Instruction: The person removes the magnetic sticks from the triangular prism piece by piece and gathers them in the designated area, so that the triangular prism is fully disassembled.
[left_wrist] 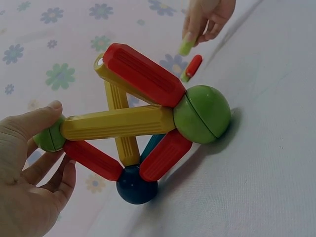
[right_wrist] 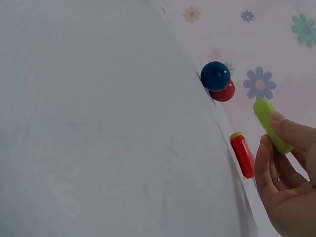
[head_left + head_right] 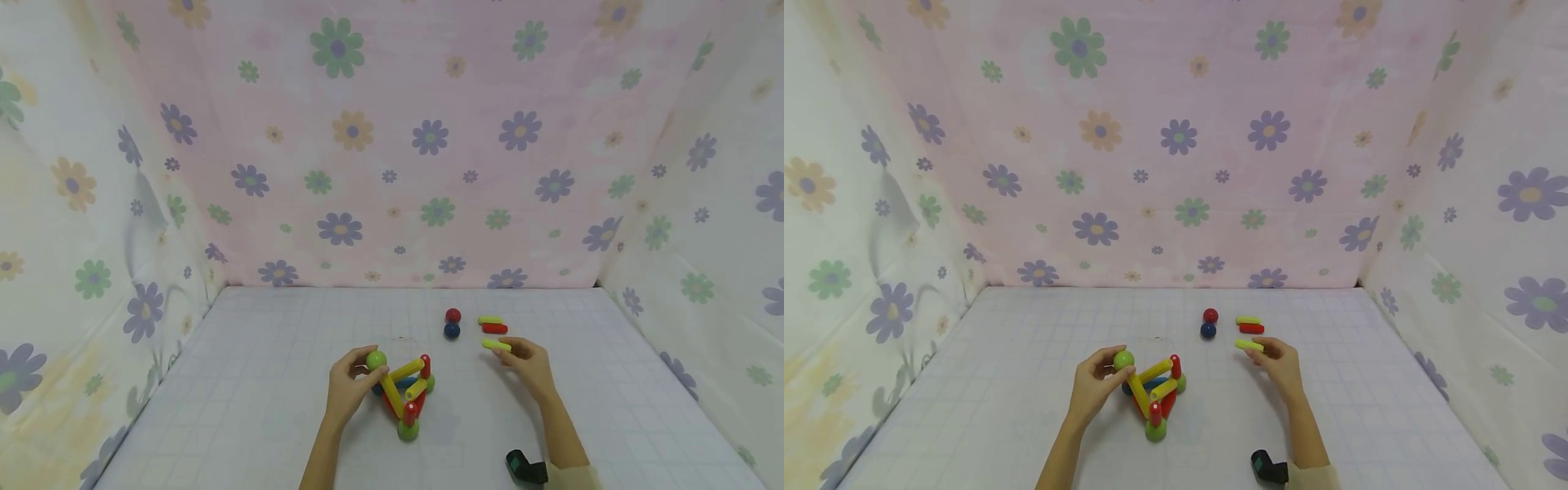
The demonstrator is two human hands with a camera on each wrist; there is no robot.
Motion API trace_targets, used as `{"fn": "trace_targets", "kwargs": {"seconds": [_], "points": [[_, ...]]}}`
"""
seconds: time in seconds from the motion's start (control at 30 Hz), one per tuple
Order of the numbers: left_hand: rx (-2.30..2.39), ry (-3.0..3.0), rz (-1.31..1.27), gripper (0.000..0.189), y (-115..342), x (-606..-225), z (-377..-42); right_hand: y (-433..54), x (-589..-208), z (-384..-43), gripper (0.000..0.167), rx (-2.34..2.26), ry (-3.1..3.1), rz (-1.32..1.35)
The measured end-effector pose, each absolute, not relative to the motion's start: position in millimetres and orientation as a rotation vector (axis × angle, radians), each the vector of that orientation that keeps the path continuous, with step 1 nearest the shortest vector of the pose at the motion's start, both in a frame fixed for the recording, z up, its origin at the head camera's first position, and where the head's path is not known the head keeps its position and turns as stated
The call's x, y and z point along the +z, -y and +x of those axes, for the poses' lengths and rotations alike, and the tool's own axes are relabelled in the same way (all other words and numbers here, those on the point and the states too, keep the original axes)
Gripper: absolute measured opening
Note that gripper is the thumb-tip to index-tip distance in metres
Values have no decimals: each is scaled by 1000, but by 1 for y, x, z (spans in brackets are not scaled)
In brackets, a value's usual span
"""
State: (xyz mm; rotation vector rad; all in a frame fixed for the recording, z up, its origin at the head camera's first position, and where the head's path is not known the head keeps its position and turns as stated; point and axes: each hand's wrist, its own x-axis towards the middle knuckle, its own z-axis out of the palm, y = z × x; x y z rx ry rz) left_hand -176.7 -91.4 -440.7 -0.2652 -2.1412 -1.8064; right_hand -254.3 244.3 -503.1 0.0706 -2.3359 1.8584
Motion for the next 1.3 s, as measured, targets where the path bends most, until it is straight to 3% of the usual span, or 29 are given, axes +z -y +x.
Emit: {"fn": "trace_targets", "kwargs": {"seconds": [0.27, 0.9, 1.17, 1.3], "points": [[-1800, 2130, -250, 34, 95, -470, -192, -251, -506, -263, 44, 1832, 2419, -21], [-1876, 2142, -227, 35, 97, -468, -193, -257, -508, -281, 42, 1648, 2594, -157], [-1885, 2140, -235, 33, 94, -448, -182, -258, -512, -284, 46, 1596, 2582, -171], [-1888, 2147, -211, 34, 95, -459, -188, -255, -513, -286, 45, 1560, 2558, -239]]}}
